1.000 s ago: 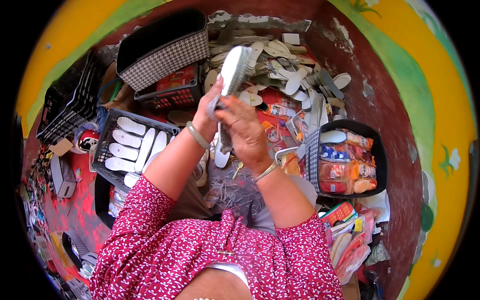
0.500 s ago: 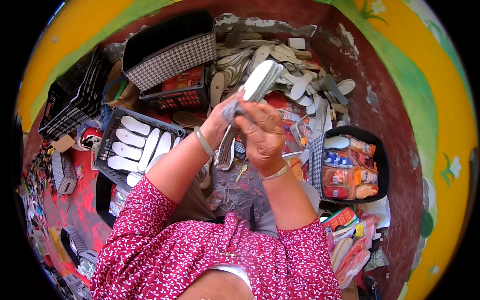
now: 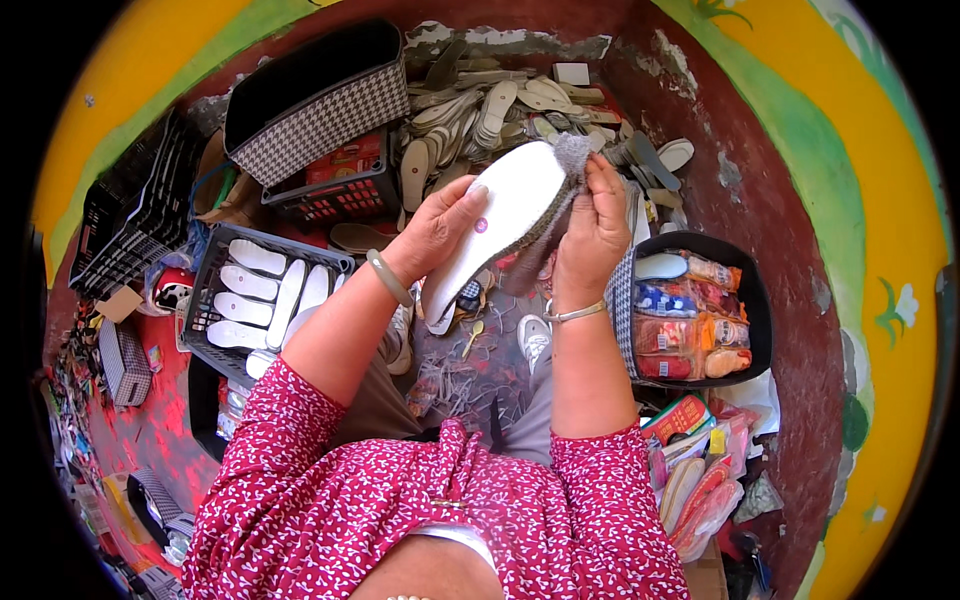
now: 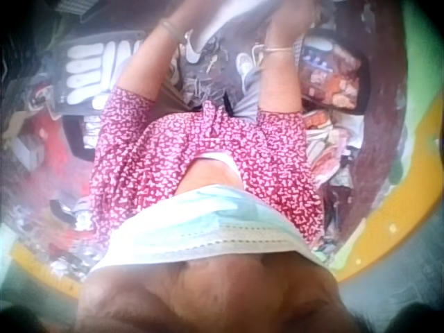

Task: The person wipes white shoe insoles with a cloth, picking them up from a large pile on the ground and placing the cleaned items into a plastic crate.

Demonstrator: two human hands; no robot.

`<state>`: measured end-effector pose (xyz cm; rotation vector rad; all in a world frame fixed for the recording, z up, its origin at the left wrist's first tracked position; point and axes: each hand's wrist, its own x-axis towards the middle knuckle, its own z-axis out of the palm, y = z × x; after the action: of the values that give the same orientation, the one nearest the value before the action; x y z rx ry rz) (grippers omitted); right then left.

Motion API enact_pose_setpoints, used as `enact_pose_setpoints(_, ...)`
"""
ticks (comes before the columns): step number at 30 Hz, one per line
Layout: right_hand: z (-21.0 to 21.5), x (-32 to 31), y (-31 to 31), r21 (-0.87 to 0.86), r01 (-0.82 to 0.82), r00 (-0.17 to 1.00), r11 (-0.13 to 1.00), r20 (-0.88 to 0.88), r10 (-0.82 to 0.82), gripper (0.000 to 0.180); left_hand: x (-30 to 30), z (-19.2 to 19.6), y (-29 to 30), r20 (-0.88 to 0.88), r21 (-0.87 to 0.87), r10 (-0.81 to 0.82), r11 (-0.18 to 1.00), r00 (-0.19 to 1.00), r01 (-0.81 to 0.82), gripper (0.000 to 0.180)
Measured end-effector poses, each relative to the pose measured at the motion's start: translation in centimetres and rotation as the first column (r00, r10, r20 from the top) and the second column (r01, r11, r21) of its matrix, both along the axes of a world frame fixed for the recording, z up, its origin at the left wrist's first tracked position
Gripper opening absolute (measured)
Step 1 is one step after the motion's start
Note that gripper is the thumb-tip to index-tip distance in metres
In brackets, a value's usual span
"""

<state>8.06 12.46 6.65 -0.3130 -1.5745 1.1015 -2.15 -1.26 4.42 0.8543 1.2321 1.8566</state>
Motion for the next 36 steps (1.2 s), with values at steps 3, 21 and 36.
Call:
enact_pose_setpoints(3,0.3,-0.1,-1.0,0.117,0.038,0.999,0.992,0.006,-0.039,0.024,0.3,0.0,0.1,0.049,0.043,0.053,0.998,0.997,-0.055,0.031)
enact_pose_setpoints(21,0.1,0.4,-3.8,-0.652,-0.584,0.617,0.484,0.032,0.787,0.017,-7.0,-1.8,-1.6,0.589,0.135,0.327,0.862,0.739,-0.489,0.043)
enact_pose_setpoints(36,-0.8,-0.8,-3.8,-0.161,-0.399,0.848,0.903,0.310,0.430,0.045,-2.0,-0.5,-0.5,-0.488,0.065,0.344,0.931,0.802,-0.359,0.049)
